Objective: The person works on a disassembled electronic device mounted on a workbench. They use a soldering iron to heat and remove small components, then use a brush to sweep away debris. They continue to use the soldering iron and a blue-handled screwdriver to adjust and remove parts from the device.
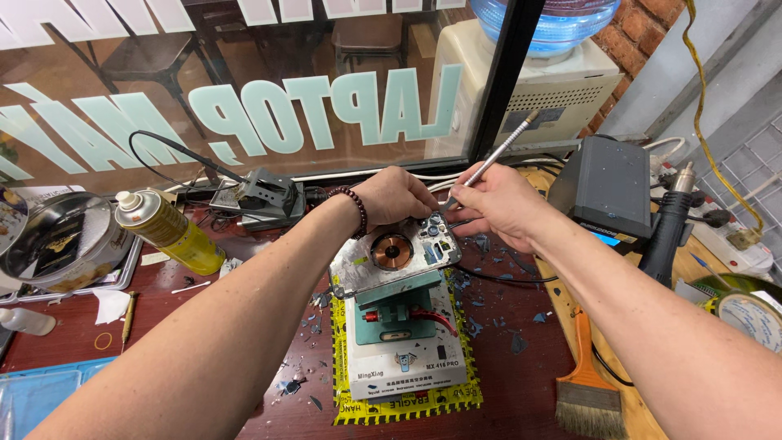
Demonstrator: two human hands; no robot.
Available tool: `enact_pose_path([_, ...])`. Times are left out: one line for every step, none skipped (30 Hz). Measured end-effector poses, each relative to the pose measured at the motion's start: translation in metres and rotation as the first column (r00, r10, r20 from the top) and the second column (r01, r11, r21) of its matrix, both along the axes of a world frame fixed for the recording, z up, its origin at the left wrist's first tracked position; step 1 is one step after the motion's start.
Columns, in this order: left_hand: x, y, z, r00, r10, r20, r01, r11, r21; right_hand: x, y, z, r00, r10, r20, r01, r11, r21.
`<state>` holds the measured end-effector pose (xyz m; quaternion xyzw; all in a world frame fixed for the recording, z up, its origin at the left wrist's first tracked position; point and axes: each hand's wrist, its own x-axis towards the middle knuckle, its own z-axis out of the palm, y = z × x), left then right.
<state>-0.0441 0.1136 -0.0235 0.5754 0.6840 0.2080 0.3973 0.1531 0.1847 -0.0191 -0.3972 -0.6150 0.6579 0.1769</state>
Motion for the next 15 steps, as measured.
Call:
enact_pose_path([0.0003,-0.0004,0.0004,1.000,0.000,0.002,0.000,1.000,-0.003,-0.0001,0.0000,0.0000,1.000,-0.002,0.008,0.002,1.000,-0.002])
enact_pose_path([0.0005,-0.0005,0.0008,1.000,-0.001,0.004,0.001,1.000,-0.005,-0.0001,0.0000,0.0000,1.000,-0.005,0.016,0.005,1.000,-0.003])
enact_pose_path([0.0008,-0.0004,0.0012,1.000,0.002,0.006,-0.002,1.000,-0.010,-0.0001,-0.0001,0.0000,1.000,-0.008,0.024,0.008,1.000,-0.002])
enact_pose_path([0.0008,-0.0006,0.0015,1.000,0.005,0.008,-0.005,1.000,-0.016,0.0000,-0.0002,-0.0001,1.000,-0.006,0.015,0.006,1.000,-0.006])
enact_pose_path([0.0008,-0.0008,0.0016,1.000,0.008,0.010,-0.008,1.000,-0.024,0.0002,-0.0004,-0.0004,1.000,-0.005,0.007,0.005,1.000,-0.010])
enact_pose_path([0.0010,-0.0008,0.0017,1.000,0.002,0.010,-0.002,1.000,-0.020,0.0004,-0.0004,-0.0007,1.000,-0.004,0.000,0.004,1.000,-0.014])
enact_pose_path([0.0007,-0.0009,0.0018,1.000,-0.004,0.007,0.004,1.000,-0.017,0.0006,-0.0004,-0.0011,1.000,-0.008,0.000,0.008,1.000,-0.020])
enact_pose_path([0.0004,-0.0011,0.0020,1.000,-0.008,0.005,0.008,1.000,-0.013,0.0008,-0.0002,-0.0015,1.000,-0.011,0.000,0.011,1.000,-0.026])
enact_pose_path([0.0003,-0.0013,0.0018,1.000,-0.006,0.005,0.006,1.000,-0.012,0.0010,0.0000,-0.0020,1.000,-0.014,0.000,0.014,0.999,-0.034])
enact_pose_path([0.0003,-0.0015,0.0016,1.000,-0.005,0.005,0.005,1.000,-0.010,0.0012,0.0004,-0.0026,1.000,-0.006,-0.011,0.005,0.999,-0.038])
enact_pose_path([0.0002,-0.0013,0.0015,1.000,-0.005,0.005,0.005,1.000,-0.008,0.0016,0.0007,-0.0032,1.000,0.002,-0.022,-0.003,0.999,-0.041])
enact_pose_path([0.0004,-0.0012,0.0015,1.000,-0.006,0.003,0.006,1.000,-0.009,0.0020,0.0010,-0.0040,0.999,0.009,-0.033,-0.011,0.999,-0.044])
enact_pose_path([0.0004,-0.0012,0.0013,1.000,-0.007,0.002,0.007,1.000,-0.011,0.0024,0.0012,-0.0049,0.999,0.005,-0.037,-0.007,0.999,-0.050])
enact_pose_path([0.0002,-0.0014,0.0012,1.000,-0.007,0.000,0.007,1.000,-0.013,0.0029,0.0014,-0.0058,0.999,0.001,-0.042,-0.004,0.998,-0.057])
enact_pose_path([0.0000,-0.0015,0.0011,1.000,-0.007,0.000,0.007,1.000,-0.008,0.0034,0.0015,-0.0068,0.999,-0.003,-0.047,0.000,0.998,-0.063])
